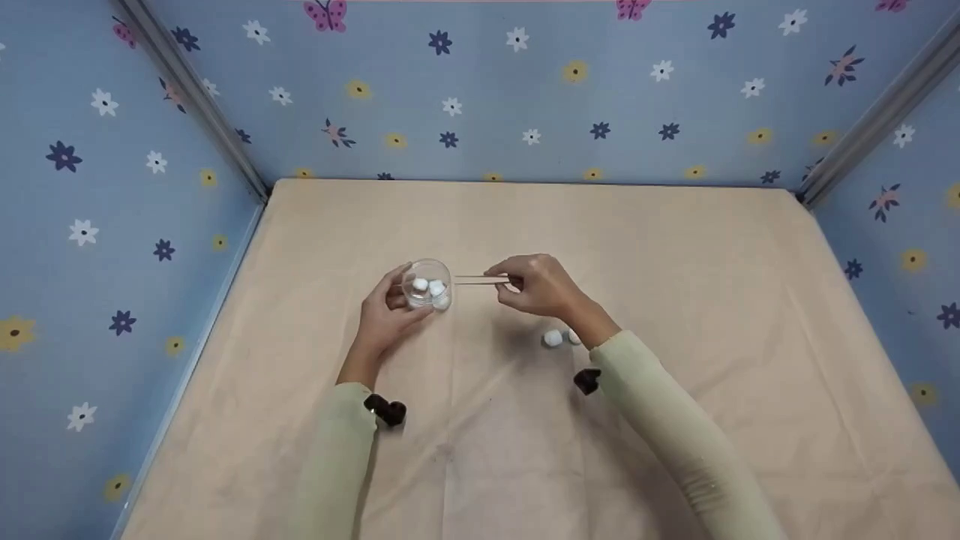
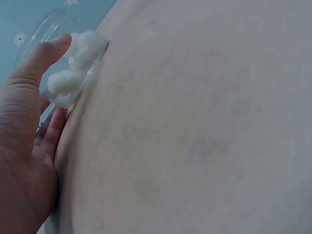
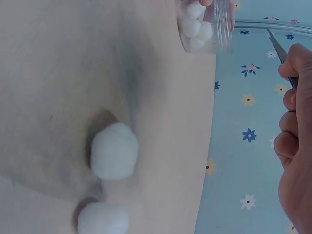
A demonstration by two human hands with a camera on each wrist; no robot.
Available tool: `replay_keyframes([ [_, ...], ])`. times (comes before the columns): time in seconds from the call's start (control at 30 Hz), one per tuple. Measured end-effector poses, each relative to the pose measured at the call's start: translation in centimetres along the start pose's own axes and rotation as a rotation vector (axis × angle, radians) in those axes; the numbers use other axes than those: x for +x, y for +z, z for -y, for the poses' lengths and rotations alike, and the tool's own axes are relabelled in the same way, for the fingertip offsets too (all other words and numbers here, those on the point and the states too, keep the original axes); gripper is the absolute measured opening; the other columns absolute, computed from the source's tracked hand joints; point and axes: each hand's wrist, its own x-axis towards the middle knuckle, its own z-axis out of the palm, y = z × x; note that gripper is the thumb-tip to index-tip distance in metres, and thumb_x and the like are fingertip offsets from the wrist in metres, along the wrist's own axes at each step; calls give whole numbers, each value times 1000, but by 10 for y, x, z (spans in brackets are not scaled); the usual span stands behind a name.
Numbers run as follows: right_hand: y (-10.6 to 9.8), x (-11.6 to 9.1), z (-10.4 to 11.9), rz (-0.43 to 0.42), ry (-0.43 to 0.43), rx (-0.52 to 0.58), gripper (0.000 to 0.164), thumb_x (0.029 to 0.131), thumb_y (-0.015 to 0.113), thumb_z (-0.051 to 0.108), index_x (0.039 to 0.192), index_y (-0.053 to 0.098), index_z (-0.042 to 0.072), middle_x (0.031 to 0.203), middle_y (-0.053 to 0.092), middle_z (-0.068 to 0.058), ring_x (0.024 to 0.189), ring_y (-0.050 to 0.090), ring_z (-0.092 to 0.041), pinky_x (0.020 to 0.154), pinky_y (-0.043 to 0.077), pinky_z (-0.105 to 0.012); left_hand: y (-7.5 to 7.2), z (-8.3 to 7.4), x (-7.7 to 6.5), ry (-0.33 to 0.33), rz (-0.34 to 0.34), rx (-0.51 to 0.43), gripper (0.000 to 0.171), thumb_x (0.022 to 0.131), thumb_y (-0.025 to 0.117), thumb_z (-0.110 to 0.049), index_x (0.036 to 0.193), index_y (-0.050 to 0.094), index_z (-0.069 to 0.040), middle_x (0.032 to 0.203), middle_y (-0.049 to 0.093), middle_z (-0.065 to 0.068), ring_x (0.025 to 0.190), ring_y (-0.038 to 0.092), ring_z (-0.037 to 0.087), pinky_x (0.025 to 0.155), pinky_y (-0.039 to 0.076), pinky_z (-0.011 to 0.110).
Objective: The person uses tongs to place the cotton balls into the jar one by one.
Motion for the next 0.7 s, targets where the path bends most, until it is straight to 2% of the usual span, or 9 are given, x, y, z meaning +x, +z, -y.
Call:
replay_keyframes([
  [0.2, -3, -8, -1, -14, -10, -11, 25, 97, 74, 5, 119, 86, 4, 78, 75, -14, 65, 54, -17, 65, 43, -30, 0, 0, 0, 4, -7, 6, 92, 90, 93, -2, 170, 50, -18, 156, 61, 18, 124, 66, 24, 97, 57, 14],
  [0.47, -8, -20, -3, -49, -19, 3, 20, 101, 77, 7, 119, 87, 5, 74, 72, -12, 64, 45, -9, 64, 41, -29, 0, 1, 0, 13, -15, -13, 92, 89, 94, 0, 169, 52, -17, 152, 62, 19, 120, 66, 22, 95, 57, 13],
  [0.7, -17, -33, -9, -101, -44, 14, 19, 99, 80, 5, 116, 87, 5, 72, 70, -10, 64, 42, -5, 63, 39, -28, 0, 1, 1, -2, -9, 1, 92, 89, 94, -2, 169, 52, -18, 152, 62, 19, 124, 67, 26, 95, 56, 13],
])
